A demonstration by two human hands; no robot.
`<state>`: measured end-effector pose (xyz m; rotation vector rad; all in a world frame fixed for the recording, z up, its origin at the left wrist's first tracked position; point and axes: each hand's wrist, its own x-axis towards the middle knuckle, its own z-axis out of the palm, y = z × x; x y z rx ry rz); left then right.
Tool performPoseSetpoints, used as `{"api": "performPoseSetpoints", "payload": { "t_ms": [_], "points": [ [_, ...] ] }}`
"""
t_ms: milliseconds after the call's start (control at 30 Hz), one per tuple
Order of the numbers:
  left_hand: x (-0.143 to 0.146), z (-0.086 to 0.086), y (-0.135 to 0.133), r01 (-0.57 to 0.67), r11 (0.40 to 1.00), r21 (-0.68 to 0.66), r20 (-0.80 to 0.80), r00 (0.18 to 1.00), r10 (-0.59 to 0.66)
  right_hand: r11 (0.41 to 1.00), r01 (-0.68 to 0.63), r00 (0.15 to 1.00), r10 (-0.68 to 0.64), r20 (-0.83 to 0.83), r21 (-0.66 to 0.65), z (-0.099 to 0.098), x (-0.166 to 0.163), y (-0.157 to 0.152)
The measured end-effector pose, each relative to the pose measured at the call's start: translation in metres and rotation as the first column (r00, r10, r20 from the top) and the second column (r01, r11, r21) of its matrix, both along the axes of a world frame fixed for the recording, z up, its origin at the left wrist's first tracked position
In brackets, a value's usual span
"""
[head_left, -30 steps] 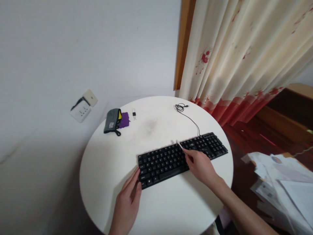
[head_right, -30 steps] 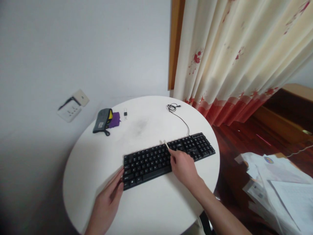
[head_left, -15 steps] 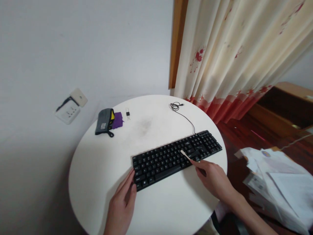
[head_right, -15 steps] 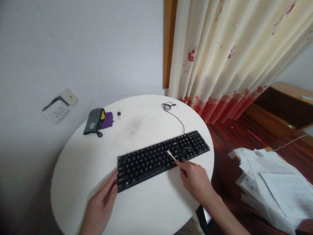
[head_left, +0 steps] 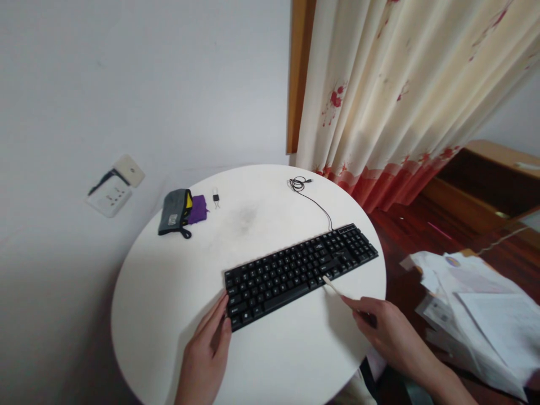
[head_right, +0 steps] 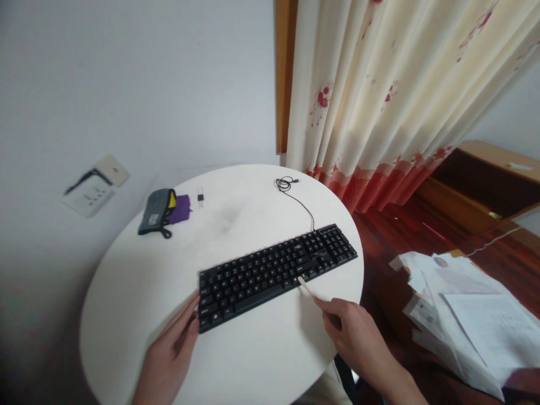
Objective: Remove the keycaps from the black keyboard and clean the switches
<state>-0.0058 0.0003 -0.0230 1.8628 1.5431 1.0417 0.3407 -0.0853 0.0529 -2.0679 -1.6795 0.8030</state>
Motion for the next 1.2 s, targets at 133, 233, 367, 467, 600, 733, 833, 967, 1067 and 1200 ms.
{"api": "performPoseSetpoints", "payload": {
  "t_ms": [133,233,367,467,600,733,833,967,1067,1200],
  "points": [
    [0.001,0.0,0.0,-0.01,1.0,0.001,0.001,1.0,0.01,1.0,-0.002,0.997,0.004,-0.08,0.024,0.013,0.002,-0.005],
    [0.0,0.0,0.0,-0.013,1.0,0.005,0.006,1.0,0.013,0.995,0.028,0.995,-0.019,-0.1,0.097,0.021,0.003,0.006],
    [0.0,-0.001,0.0,-0.006,1.0,0.008,0.0,1.0,0.006,0.979,0.042,0.999,-0.038,-0.02,0.201,0.017,-0.007,0.043],
    [-0.001,-0.001,-0.001,-0.004,1.0,0.008,0.0,1.0,0.004,0.966,-0.011,0.998,-0.004,0.059,0.258,0.009,-0.021,0.077],
    [0.0,-0.001,-0.001,-0.01,1.0,0.001,0.017,1.0,0.01,0.972,-0.049,0.988,0.013,0.154,0.232,0.001,-0.035,0.105],
    [0.0,0.001,-0.001,-0.011,1.0,-0.007,0.028,1.0,0.011,0.982,-0.051,0.982,0.016,0.188,0.181,-0.002,-0.033,0.099],
    [0.0,0.001,-0.001,-0.007,1.0,-0.001,0.027,1.0,0.007,0.984,-0.069,0.98,0.036,0.195,0.163,-0.002,-0.023,0.083],
    [0.0,-0.001,0.0,-0.002,1.0,0.008,0.029,1.0,0.002,0.991,-0.053,0.971,0.023,0.237,0.122,-0.001,-0.013,0.062],
    [-0.001,-0.001,0.0,0.001,1.0,-0.002,0.031,1.0,-0.001,0.994,-0.029,0.97,0.002,0.244,0.105,-0.002,-0.01,0.049],
    [-0.001,-0.002,0.0,0.004,1.0,0.005,0.026,1.0,-0.004,0.997,-0.023,0.981,0.01,0.191,0.07,-0.002,-0.01,0.034]
  ]
}}
